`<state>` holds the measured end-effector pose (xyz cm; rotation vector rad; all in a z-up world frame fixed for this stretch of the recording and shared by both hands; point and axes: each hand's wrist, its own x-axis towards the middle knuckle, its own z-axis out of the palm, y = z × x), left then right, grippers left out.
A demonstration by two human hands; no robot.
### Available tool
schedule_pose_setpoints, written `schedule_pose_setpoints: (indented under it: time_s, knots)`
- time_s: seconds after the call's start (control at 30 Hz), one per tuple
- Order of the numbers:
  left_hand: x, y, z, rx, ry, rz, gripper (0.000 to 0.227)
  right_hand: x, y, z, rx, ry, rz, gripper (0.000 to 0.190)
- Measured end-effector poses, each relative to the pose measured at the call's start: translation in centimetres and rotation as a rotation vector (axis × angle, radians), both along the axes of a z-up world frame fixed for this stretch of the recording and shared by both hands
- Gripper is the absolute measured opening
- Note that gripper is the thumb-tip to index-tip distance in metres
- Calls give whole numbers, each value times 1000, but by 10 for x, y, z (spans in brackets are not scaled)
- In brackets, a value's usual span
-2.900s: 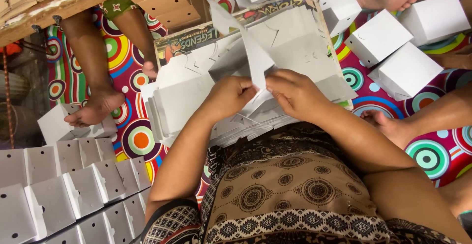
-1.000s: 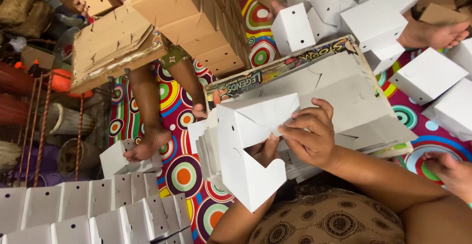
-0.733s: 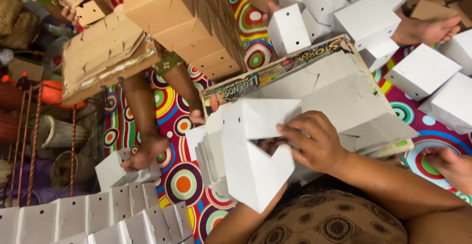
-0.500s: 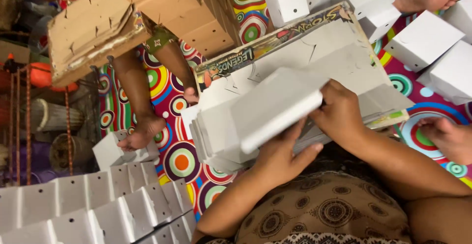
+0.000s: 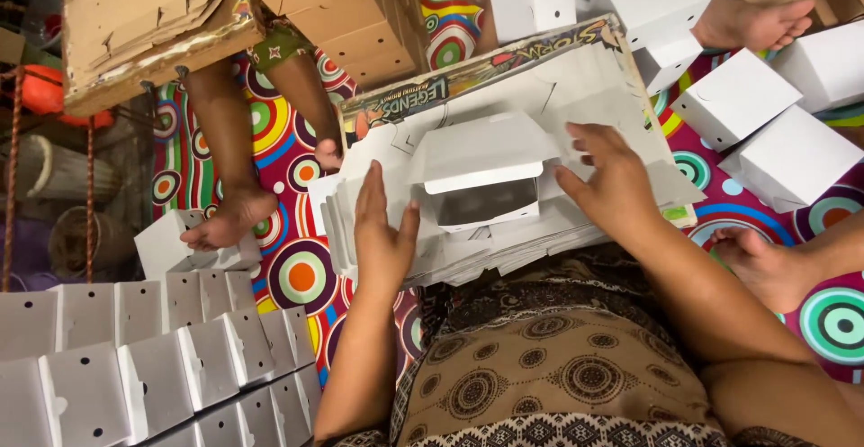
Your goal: Folding flat cardboard sheets into small white boxes and stacking them.
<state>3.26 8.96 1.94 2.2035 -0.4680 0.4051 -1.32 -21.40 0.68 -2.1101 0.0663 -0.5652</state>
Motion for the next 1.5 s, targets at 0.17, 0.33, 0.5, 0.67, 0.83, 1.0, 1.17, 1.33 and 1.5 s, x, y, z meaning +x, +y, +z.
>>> schedule_pose_setpoints:
  time_s: [0.17,0.33,0.5,0.67,0.83,1.0,1.17,1.33,1.5]
  knots:
    - [22,-11,-13,-88,260,-21,34,24,9,-12,164,187,61,27]
    - [19,-25,-28,-146,345,27,27,32,14,-20,235,313,74,25]
    - [20,-22,-79,10,328,62,27,27,14,-41,108,361,56,26]
    - [19,-21,-61,167,245,112,26,23,12,-23,-2,367,52,29]
    - [22,-20,-62,207,220,94,27,28,11,-10,20,377,109,50]
    - [20,-24,-64,246,153,54,27,52,0,-62,27,331,194,46]
    - [24,-18,-80,274,147,19,29,47,8,-50,-7,323,208,40]
    - [24,-20,-76,320,115,15,29,50,8,-53,35,333,200,46]
    - [26,-20,-79,328,104,-10,29,58,8,-67,256,337,303,58]
